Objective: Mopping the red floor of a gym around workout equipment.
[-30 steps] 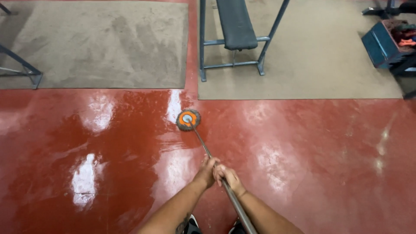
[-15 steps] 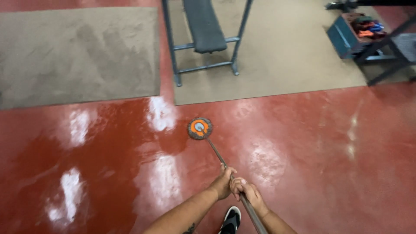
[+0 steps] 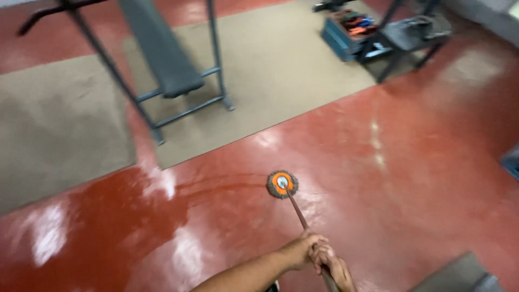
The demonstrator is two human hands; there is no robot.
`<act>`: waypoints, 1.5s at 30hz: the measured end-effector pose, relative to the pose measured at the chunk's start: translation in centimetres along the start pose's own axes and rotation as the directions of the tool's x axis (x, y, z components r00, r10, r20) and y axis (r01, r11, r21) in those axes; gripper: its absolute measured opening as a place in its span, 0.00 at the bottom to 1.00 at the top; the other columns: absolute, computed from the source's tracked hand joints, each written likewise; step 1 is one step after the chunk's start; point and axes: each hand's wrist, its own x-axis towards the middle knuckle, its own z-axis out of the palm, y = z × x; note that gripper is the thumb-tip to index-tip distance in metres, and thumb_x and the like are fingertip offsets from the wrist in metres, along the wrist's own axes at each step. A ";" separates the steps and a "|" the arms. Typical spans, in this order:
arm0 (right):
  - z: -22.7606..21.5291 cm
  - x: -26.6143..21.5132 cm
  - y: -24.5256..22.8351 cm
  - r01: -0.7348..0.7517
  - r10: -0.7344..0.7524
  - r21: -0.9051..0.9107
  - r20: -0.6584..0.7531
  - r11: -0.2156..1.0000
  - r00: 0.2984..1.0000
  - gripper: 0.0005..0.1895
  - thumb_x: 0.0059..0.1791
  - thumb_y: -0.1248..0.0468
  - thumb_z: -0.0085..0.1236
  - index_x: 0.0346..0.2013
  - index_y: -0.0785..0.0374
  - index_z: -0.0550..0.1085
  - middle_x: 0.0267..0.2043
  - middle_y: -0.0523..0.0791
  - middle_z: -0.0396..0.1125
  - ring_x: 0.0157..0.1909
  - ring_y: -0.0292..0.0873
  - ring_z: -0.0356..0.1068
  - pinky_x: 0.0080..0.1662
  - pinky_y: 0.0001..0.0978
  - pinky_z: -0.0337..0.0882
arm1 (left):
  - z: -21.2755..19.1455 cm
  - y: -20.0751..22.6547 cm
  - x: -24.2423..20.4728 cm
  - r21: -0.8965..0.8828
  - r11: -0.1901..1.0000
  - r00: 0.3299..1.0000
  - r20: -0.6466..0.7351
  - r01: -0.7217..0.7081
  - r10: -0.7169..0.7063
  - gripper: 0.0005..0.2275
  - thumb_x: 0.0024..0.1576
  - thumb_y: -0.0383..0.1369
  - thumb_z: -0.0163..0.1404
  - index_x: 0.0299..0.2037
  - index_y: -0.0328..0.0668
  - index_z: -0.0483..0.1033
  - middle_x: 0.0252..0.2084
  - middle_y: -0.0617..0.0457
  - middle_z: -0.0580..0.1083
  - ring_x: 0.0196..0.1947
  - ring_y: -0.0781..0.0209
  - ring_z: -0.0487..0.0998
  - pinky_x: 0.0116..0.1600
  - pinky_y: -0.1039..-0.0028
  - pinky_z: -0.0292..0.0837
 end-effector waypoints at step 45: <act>-12.2 30.0 -16.6 0.255 -0.254 -0.080 -0.569 0.964 0.782 0.25 0.55 0.57 0.32 0.18 0.66 0.63 0.25 0.47 0.60 0.32 0.44 0.59 0.43 0.35 0.61 | -18.9 -6.0 39.8 -0.018 0.857 0.762 0.447 -0.516 0.468 0.05 0.53 0.31 0.53 0.38 0.49 0.77 0.43 0.52 0.72 0.52 0.50 0.71 0.62 0.60 0.65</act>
